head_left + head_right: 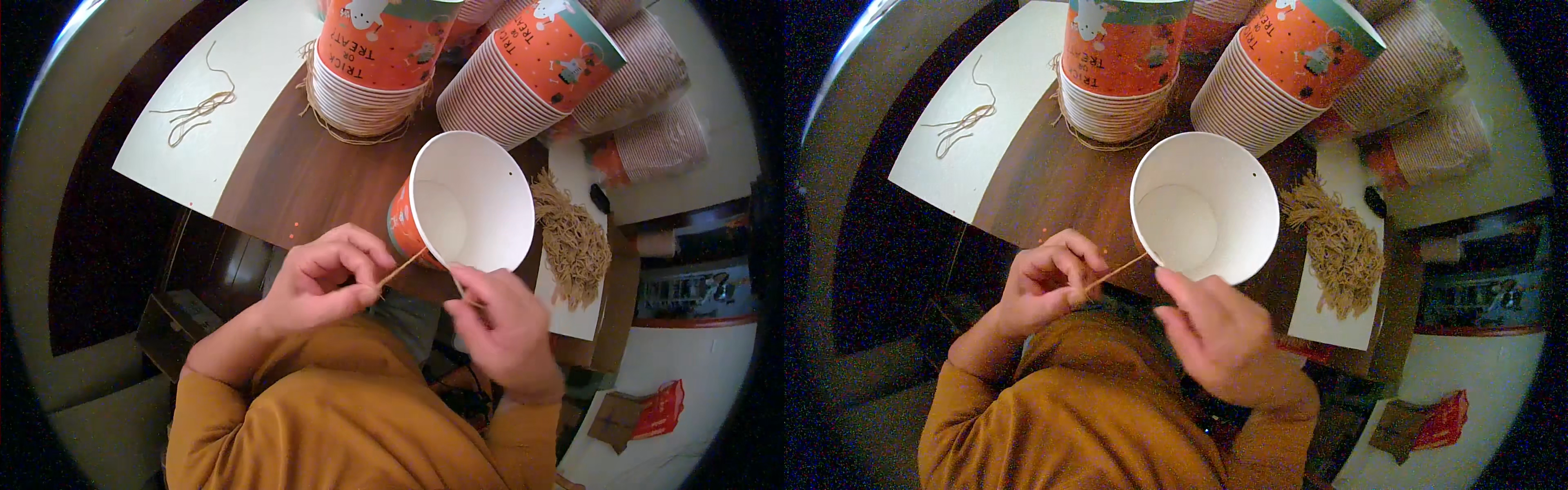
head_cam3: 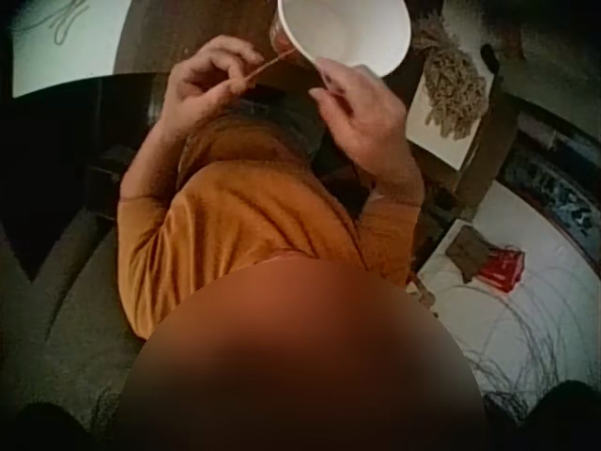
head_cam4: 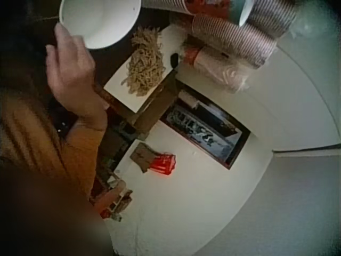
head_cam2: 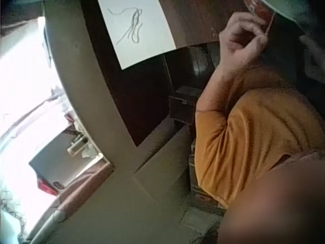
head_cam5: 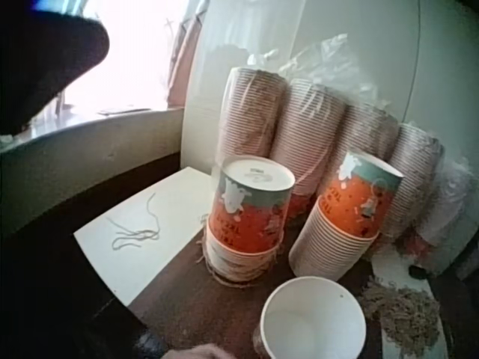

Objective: Attaching a string handle to a small paper bucket by threading it through holes and tying knots.

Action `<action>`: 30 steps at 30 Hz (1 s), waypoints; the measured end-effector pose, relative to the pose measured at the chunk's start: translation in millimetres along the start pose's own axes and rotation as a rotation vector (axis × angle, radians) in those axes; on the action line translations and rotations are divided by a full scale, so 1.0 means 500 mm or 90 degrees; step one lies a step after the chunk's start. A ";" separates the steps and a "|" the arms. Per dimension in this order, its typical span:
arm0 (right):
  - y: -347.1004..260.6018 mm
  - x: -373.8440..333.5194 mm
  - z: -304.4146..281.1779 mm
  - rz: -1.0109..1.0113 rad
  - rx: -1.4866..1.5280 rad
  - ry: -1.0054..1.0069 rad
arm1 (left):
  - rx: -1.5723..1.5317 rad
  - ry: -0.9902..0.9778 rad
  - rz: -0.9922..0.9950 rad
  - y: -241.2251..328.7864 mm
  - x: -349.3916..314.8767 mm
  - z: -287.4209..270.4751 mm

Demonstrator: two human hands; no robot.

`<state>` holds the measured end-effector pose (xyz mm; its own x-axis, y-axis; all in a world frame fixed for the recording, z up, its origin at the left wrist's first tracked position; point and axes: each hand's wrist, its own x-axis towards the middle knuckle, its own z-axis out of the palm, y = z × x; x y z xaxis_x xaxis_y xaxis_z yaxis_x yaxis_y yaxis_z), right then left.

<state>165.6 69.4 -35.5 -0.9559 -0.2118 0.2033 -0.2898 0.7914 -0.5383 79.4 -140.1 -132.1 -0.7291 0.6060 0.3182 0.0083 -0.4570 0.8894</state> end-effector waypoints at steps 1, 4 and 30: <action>-0.002 0.002 0.019 -0.021 0.004 0.035 | 0.064 -0.044 0.027 0.009 0.010 0.004; 0.003 0.007 0.054 -0.053 -0.035 0.067 | 0.134 -0.085 0.031 0.030 0.028 0.045; -0.001 -0.080 0.252 0.215 0.736 0.467 | 0.746 -0.032 0.652 -0.103 0.075 0.045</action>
<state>198.0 5.5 -146.4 -0.8484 0.5173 0.1120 -0.2717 -0.2441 -0.9309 67.4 -79.0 -158.7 -0.0553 0.3963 0.9165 0.9978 0.0558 0.0360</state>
